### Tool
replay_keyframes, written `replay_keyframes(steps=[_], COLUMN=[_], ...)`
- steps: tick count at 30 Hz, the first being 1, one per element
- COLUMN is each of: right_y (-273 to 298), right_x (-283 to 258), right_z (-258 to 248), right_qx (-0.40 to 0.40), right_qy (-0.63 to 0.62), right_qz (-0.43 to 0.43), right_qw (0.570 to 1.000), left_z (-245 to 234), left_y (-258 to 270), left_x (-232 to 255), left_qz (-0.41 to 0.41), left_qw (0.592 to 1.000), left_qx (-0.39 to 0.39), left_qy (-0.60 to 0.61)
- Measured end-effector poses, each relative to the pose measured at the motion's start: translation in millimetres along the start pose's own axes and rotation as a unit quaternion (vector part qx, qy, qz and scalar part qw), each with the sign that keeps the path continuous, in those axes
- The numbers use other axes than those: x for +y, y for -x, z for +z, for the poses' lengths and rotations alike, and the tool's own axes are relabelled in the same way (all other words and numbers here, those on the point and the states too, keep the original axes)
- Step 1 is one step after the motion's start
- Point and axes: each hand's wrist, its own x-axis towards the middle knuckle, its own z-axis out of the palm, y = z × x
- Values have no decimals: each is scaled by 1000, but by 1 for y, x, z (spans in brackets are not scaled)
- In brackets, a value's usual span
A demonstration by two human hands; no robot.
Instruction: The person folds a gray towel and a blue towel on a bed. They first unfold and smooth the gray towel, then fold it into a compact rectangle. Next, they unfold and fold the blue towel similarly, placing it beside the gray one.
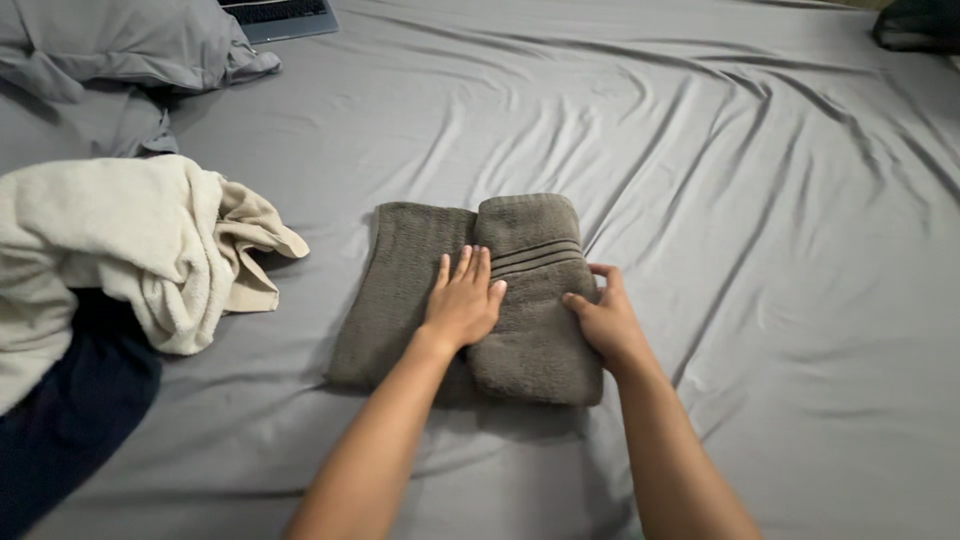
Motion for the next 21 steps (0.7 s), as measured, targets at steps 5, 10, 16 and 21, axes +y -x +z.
replay_keyframes(steps=[5,10,16,21], right_y=[3,10,24,16], right_x=[0,2,8,29], right_z=[-39,-89,-138,-155], right_qx=[22,44,75,52], right_qy=[0,29,25,-24], right_qz=[-7,-4,7,31], right_qw=[1000,999,997,998], left_z=[14,25,41,33], left_y=[-2,-9,-12,-18], left_x=[41,89,140,152], left_qz=[8,25,53,38], left_qw=[1000,999,995,997], left_qx=[-13,-33,-15,42], left_qy=[16,34,81,46])
